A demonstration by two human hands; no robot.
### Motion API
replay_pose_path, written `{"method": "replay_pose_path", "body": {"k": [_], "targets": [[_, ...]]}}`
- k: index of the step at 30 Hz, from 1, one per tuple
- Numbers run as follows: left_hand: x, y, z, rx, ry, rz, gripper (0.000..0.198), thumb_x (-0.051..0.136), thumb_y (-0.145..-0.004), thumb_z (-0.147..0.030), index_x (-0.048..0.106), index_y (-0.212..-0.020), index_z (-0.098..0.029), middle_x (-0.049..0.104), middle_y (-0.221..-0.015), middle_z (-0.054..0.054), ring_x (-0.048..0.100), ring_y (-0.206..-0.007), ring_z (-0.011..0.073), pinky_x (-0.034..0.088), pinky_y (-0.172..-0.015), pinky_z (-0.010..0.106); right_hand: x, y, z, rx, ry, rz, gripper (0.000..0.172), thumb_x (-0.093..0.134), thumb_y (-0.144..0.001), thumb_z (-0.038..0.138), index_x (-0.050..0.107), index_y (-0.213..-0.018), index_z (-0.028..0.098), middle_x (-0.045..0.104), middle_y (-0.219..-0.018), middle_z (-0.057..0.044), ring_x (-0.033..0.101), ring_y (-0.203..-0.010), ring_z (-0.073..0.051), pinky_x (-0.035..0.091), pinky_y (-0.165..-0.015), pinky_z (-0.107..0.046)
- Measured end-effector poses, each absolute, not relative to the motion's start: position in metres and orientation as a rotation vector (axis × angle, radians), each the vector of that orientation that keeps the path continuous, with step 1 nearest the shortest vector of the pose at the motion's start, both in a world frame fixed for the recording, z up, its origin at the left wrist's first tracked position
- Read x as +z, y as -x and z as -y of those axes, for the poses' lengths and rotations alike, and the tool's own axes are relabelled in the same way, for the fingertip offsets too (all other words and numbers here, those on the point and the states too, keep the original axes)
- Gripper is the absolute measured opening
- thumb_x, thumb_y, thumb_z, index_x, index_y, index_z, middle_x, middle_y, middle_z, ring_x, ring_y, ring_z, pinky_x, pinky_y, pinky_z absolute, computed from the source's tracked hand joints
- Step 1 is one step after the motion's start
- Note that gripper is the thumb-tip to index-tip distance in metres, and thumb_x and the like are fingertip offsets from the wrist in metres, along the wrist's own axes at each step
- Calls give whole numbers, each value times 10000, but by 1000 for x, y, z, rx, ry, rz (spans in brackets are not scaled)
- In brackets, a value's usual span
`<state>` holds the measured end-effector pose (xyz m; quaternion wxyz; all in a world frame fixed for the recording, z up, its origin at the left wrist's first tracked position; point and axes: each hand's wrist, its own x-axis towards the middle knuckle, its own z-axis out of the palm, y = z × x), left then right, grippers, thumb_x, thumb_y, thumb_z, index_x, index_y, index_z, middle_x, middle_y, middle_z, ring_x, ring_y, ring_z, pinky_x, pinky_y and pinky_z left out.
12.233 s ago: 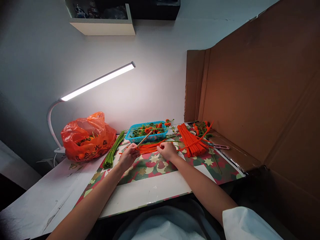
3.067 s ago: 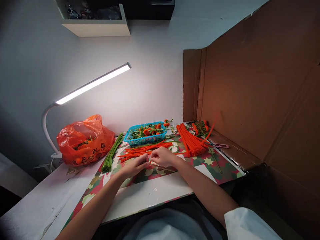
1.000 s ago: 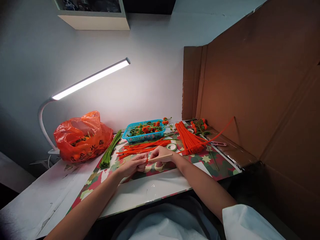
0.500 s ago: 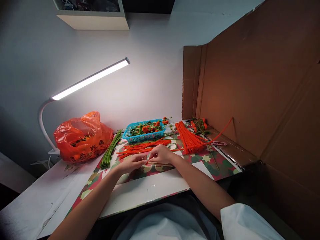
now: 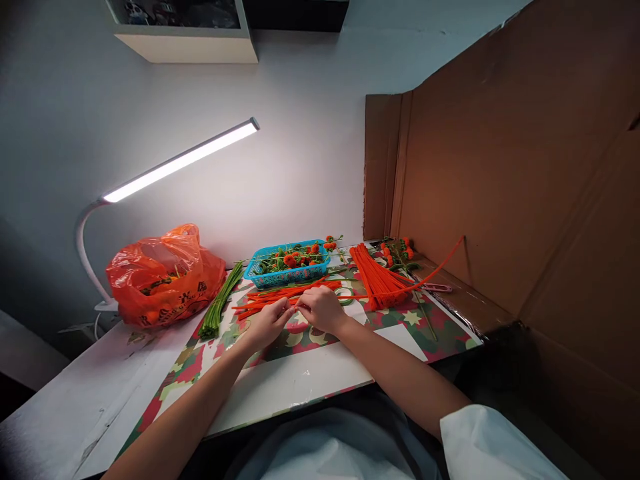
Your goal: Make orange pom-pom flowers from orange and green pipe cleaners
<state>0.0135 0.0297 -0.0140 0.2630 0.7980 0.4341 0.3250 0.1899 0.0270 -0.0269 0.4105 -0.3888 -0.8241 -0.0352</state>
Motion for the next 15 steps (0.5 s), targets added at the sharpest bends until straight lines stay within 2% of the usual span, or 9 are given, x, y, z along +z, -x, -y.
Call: {"method": "replay_pose_path", "body": {"k": [5,10,12,15], "targets": [[-20,-19,-31,1075,-2080,-1233,256,500,-813,-353,408,-622,-210,401,-544,-59,334,-535,126,227,-538,256,-27,-185,-27,-65,1008,1955,85,645,-783,139,658,-702,162,649,-644,-20,575,-651,-156,361,-643,-271],[-25,-19,-36,1197,-1897,-1218,283,530,-853,-344,441,-634,-188,407,-559,-65,387,-540,108,306,-537,238,-28,-183,-26,34,962,1896,83,623,-800,141,674,-737,162,666,-672,-25,585,-637,-146,408,-640,-258],[-29,-19,-40,1202,-1806,-1192,251,541,-881,-338,513,-705,-161,477,-623,-50,454,-563,101,380,-553,236,-28,-182,-26,83,932,1881,82,624,-797,146,683,-743,160,666,-667,-28,587,-636,-148,420,-639,-259],[-35,-17,-45,1163,-1660,-1128,221,542,-908,-341,592,-938,-128,605,-836,13,576,-673,117,496,-612,275,-28,-182,-27,166,893,1857,82,630,-788,153,706,-758,161,667,-660,-34,592,-644,-155,433,-650,-268]]}}
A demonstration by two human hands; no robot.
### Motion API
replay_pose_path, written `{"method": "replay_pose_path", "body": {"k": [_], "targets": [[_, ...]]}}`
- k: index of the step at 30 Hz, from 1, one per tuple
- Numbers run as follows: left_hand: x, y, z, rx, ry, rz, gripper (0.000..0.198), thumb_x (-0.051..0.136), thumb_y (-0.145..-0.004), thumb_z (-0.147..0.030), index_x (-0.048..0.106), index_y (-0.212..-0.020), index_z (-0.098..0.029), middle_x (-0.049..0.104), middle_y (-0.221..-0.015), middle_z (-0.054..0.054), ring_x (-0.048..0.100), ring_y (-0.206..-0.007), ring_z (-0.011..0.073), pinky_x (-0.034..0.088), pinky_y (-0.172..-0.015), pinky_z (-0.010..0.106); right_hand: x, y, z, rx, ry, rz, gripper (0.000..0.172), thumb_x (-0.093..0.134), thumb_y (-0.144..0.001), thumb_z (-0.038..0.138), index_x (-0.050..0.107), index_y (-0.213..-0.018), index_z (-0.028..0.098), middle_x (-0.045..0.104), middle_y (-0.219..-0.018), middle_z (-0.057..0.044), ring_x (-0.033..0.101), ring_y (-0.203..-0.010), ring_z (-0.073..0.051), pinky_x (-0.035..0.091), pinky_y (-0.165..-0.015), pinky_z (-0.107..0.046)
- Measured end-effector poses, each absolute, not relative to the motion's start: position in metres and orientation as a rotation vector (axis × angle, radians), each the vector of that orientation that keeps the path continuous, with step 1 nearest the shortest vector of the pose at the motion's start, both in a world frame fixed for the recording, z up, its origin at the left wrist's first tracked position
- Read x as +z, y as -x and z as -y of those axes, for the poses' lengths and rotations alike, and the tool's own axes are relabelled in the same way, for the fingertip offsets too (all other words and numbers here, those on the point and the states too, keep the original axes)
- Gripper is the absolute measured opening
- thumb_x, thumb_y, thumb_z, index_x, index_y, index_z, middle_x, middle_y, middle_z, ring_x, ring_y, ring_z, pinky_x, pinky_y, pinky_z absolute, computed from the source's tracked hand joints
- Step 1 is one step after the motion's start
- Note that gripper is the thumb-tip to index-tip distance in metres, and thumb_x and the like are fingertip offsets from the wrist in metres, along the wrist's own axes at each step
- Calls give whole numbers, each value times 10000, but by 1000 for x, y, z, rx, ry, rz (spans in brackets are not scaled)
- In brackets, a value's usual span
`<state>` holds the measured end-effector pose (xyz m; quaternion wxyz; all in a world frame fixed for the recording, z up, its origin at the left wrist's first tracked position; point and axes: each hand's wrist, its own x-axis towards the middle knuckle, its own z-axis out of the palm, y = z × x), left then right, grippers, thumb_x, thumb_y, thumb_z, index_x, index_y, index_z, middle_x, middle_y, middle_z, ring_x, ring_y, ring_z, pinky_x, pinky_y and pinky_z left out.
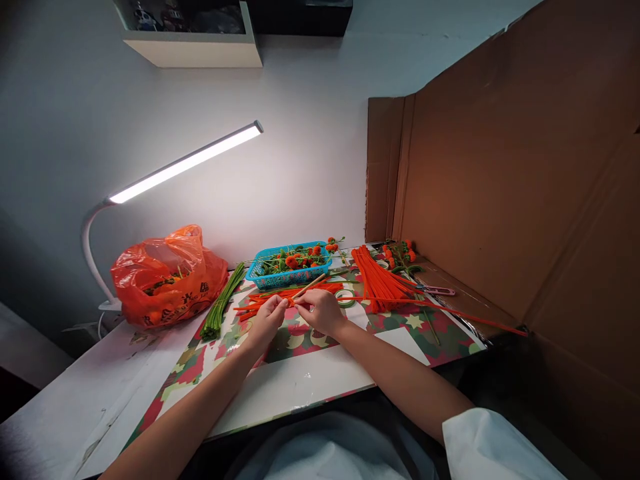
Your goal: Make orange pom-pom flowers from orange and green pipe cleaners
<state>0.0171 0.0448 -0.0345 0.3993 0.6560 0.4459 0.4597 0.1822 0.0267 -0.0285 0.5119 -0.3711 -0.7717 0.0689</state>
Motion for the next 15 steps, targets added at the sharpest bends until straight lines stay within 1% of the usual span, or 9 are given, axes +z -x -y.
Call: {"method": "replay_pose_path", "body": {"k": [1,3,6,8,10,12,14,15], "targets": [[-36,-16,-46,1145,-1611,-1102,239,538,-912,-343,592,-1002,-128,622,-900,31,599,-710,126,518,-631,289,-29,-182,-27,198,883,1847,86,631,-784,153,714,-763,163,671,-664,-37,596,-650,-158,438,-655,-271],[-38,-15,-47,1108,-1520,-1045,262,533,-916,-346,585,-1058,-131,631,-948,45,616,-740,134,535,-642,297,-29,-182,-27,270,870,1821,97,632,-777,153,727,-767,169,680,-675,-41,603,-662,-161,448,-661,-276],[-38,-13,-46,1077,-1410,-950,260,521,-922,-355,585,-1033,-128,624,-883,29,594,-663,110,517,-578,259,-29,-181,-29,404,858,1774,106,641,-772,190,743,-788,169,699,-713,-52,610,-669,-162,464,-651,-277],[-36,-12,-44,1067,-1361,-882,245,513,-926,-358,582,-968,-126,590,-781,-4,532,-560,78,464,-499,215,-31,-182,-33,513,857,1741,146,650,-776,257,748,-813,156,710,-747,-66,615,-666,-163,474,-629,-278],[-32,-12,-42,1054,-1329,-814,239,514,-922,-360,558,-864,-132,498,-655,-51,414,-459,49,370,-426,182,-34,-183,-38,634,858,1715,244,654,-775,357,747,-837,140,718,-780,-81,620,-663,-166,484,-602,-281],[-28,-12,-39,1031,-1310,-753,276,552,-889,-388,488,-756,-156,353,-562,-94,279,-412,36,270,-397,171,-37,-185,-43,755,856,1705,359,656,-753,466,743,-835,128,719,-787,-90,618,-643,-165,490,-578,-284],[-23,-13,-37,993,-1304,-703,360,619,-819,-445,401,-698,-185,233,-536,-115,189,-414,35,202,-403,173,-38,-187,-47,860,850,1714,444,663,-710,547,741,-805,121,713,-757,-84,607,-616,-155,493,-570,-286],[-22,-12,-36,968,-1306,-684,404,648,-781,-471,368,-688,-196,199,-535,-120,165,-420,36,182,-410,176,-38,-189,-48,905,847,1723,467,668,-690,571,739,-785,120,707,-739,-78,603,-610,-151,494,-573,-285]]}}
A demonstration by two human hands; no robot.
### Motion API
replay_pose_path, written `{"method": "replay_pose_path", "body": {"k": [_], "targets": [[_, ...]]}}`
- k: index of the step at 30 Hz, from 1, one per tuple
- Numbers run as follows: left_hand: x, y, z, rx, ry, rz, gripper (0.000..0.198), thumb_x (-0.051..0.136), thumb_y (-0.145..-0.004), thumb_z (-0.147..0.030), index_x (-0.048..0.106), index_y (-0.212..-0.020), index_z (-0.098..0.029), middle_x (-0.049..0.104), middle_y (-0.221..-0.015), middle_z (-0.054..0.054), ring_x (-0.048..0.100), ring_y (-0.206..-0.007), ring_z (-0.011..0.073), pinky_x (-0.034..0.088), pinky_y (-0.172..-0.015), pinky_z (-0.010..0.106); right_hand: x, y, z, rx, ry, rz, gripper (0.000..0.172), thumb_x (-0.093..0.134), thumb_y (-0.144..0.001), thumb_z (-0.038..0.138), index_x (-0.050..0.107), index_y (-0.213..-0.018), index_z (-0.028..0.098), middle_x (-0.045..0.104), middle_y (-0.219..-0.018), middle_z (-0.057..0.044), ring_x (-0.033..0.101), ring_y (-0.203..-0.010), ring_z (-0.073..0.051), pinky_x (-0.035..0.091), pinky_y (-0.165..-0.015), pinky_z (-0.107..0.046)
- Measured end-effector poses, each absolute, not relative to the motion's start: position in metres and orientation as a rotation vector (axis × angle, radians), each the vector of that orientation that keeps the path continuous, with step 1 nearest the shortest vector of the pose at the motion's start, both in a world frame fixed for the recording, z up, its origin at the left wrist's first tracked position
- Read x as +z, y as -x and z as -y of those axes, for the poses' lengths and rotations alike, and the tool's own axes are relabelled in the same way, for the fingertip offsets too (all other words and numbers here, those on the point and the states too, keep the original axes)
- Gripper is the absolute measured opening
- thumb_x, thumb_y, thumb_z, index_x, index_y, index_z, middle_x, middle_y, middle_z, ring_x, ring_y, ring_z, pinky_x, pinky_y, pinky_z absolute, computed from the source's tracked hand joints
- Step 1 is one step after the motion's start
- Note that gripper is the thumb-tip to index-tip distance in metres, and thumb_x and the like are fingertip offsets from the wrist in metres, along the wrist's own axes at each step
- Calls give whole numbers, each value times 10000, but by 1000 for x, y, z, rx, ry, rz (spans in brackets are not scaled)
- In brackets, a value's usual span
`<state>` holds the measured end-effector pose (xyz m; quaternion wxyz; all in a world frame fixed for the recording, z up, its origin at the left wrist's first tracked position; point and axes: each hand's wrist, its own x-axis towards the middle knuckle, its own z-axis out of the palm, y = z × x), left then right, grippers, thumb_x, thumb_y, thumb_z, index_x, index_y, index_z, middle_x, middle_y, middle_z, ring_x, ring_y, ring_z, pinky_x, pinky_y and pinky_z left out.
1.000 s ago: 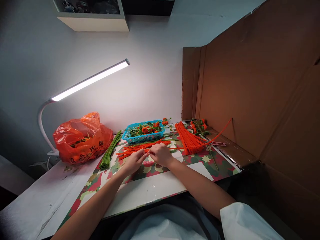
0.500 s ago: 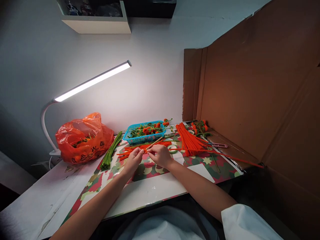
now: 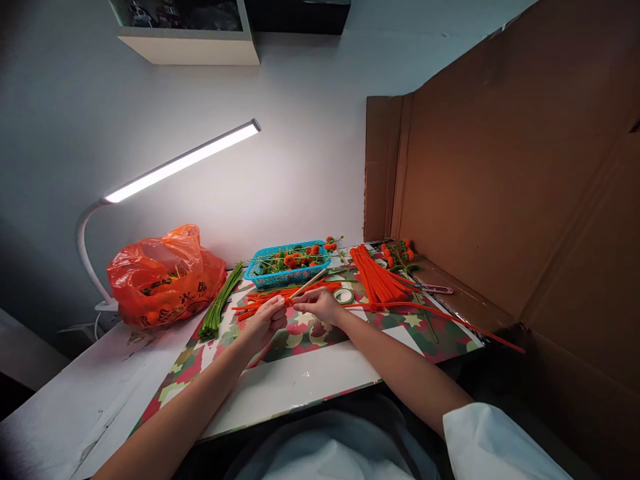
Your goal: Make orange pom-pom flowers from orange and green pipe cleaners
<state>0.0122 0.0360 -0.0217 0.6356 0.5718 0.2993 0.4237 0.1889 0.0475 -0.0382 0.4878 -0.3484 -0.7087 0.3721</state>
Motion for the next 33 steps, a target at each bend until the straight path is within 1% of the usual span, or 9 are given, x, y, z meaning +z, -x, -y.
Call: {"method": "replay_pose_path", "body": {"k": [3,8,11,14,16,24,30,33], "targets": [[-18,-9,-35,875,-1332,-647,468,684,-718,-513,331,-684,-208,178,-538,-123,140,-437,41,153,-429,186,-34,-194,-45,1005,847,1761,467,695,-657,580,737,-746,124,694,-705,-63,598,-617,-145,486,-575,-268],[-15,1,-36,703,-1427,-638,440,695,-710,-508,384,-698,-196,215,-536,-118,142,-463,48,135,-451,200,-24,-201,-38,1055,869,1842,405,734,-652,526,736,-721,127,670,-669,-39,565,-579,-119,418,-499,-215],[-12,6,-38,609,-1505,-650,437,697,-715,-502,401,-671,-184,261,-537,-107,167,-472,47,129,-456,208,-26,-202,-39,1006,894,1851,405,766,-610,511,735,-688,115,656,-620,-36,540,-536,-110,390,-469,-209],[-11,9,-39,555,-1584,-674,436,686,-720,-521,424,-669,-177,296,-539,-99,191,-473,50,127,-455,215,-29,-201,-42,907,911,1837,383,802,-552,487,715,-611,119,653,-591,-41,550,-536,-121,390,-469,-213],[-11,10,-41,537,-1634,-691,435,673,-726,-538,437,-671,-177,299,-528,-99,198,-470,54,126,-451,219,-30,-201,-42,841,913,1834,365,808,-544,475,704,-580,127,650,-573,-41,556,-535,-127,384,-466,-214],[-7,14,-42,480,-1752,-738,429,630,-750,-561,449,-672,-180,306,-520,-94,219,-469,66,138,-444,224,-27,-199,-39,712,871,1895,318,809,-573,432,693,-564,136,639,-551,-37,541,-520,-117,357,-449,-204],[-3,14,-40,420,-1808,-746,424,611,-751,-571,450,-661,-189,304,-505,-93,219,-466,73,170,-444,219,-28,-200,-38,709,835,1959,297,786,-626,415,697,-578,136,651,-555,-34,550,-513,-116,379,-451,-201],[-3,14,-40,409,-1850,-769,425,615,-742,-569,450,-642,-189,295,-515,-89,216,-469,74,159,-437,218,-28,-200,-38,673,821,1997,264,786,-633,386,705,-588,140,657,-558,-33,555,-516,-118,385,-458,-201]]}}
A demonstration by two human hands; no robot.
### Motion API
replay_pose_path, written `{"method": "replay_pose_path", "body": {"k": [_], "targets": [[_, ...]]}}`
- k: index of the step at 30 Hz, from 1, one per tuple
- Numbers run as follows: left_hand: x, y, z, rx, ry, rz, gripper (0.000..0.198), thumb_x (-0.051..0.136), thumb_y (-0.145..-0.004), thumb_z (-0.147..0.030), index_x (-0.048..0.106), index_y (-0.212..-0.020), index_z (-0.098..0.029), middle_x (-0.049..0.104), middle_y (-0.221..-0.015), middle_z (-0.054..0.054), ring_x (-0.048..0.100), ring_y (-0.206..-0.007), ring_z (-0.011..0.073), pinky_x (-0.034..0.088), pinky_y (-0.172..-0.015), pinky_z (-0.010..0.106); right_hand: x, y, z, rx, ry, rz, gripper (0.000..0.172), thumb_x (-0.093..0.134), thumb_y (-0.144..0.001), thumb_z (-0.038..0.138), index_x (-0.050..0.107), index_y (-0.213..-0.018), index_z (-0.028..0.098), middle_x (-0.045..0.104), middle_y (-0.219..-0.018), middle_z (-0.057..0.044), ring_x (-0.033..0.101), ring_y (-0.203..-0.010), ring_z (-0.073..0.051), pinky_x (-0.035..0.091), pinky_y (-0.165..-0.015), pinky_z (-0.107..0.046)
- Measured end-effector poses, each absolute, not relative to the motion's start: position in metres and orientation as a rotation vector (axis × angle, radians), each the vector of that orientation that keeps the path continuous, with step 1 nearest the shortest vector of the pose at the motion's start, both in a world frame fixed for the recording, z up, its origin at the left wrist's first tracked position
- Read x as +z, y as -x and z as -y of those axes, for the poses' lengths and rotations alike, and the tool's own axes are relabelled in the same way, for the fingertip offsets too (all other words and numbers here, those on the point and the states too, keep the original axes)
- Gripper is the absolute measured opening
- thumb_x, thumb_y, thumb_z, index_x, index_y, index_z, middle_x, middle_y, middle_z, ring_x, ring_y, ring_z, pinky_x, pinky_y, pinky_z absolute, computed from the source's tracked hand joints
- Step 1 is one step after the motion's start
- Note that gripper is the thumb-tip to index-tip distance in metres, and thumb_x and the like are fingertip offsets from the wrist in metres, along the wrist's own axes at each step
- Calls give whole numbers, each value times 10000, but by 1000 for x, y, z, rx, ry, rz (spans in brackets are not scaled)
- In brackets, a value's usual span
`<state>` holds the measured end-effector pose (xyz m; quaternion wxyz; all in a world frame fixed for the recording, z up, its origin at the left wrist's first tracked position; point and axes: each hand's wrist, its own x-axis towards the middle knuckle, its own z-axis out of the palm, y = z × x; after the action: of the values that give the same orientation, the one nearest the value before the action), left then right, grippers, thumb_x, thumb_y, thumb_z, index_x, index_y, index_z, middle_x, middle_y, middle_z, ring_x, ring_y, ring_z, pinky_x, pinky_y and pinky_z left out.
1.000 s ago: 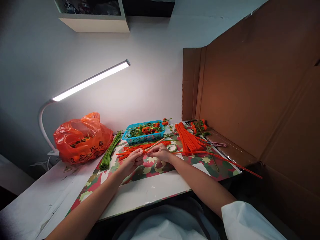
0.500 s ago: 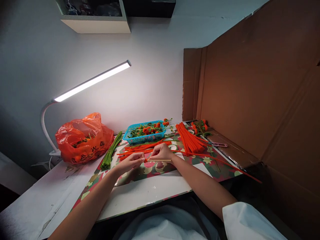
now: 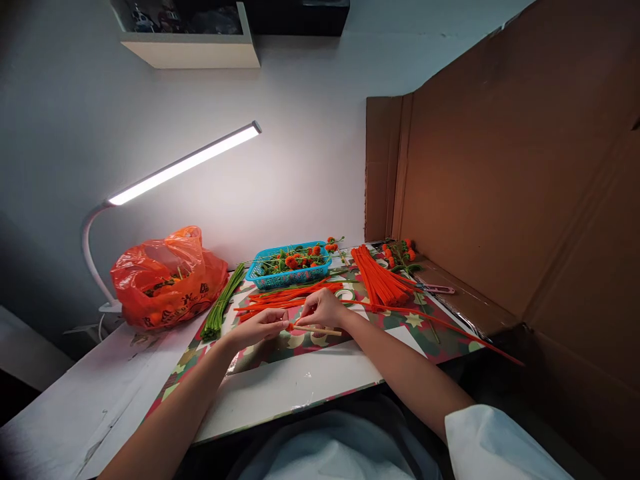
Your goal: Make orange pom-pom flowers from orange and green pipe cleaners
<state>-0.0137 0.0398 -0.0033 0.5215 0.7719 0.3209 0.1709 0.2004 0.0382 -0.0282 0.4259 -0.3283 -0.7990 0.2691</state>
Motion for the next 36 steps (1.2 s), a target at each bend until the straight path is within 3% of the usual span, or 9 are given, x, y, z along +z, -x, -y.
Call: {"method": "replay_pose_path", "body": {"k": [12,19,24,31,36], "targets": [[-8,12,-43,550,-2123,-894,339,530,-815,-462,451,-638,-185,354,-609,-51,289,-573,113,226,-509,227,-29,-198,-37,289,855,2015,155,780,-670,245,682,-583,163,655,-572,-22,553,-533,-118,355,-511,-218],[-8,9,-38,609,-2278,-955,285,437,-885,-416,484,-726,-184,369,-606,-59,314,-569,113,253,-522,217,-27,-198,-36,72,856,2019,227,749,-748,323,666,-599,173,655,-594,-17,561,-582,-131,345,-615,-260],[-7,7,-34,620,-2388,-991,259,396,-914,-376,511,-780,-186,398,-597,-60,333,-552,110,257,-520,213,-29,-197,-36,-2,880,1970,260,731,-774,352,659,-598,174,644,-573,-5,559,-572,-126,342,-612,-257],[-2,4,-30,615,-2522,-1050,281,416,-911,-344,593,-753,-193,540,-628,-19,430,-560,129,297,-560,225,-30,-197,-34,-54,909,1930,270,709,-796,354,656,-599,177,640,-576,6,568,-578,-118,343,-615,-250],[-2,-4,-26,699,-2515,-1218,306,431,-897,-325,616,-690,-194,574,-588,10,465,-534,152,248,-536,247,-30,-195,-34,-100,939,1919,213,682,-822,279,658,-641,170,652,-619,-4,576,-616,-127,327,-632,-264]]}}
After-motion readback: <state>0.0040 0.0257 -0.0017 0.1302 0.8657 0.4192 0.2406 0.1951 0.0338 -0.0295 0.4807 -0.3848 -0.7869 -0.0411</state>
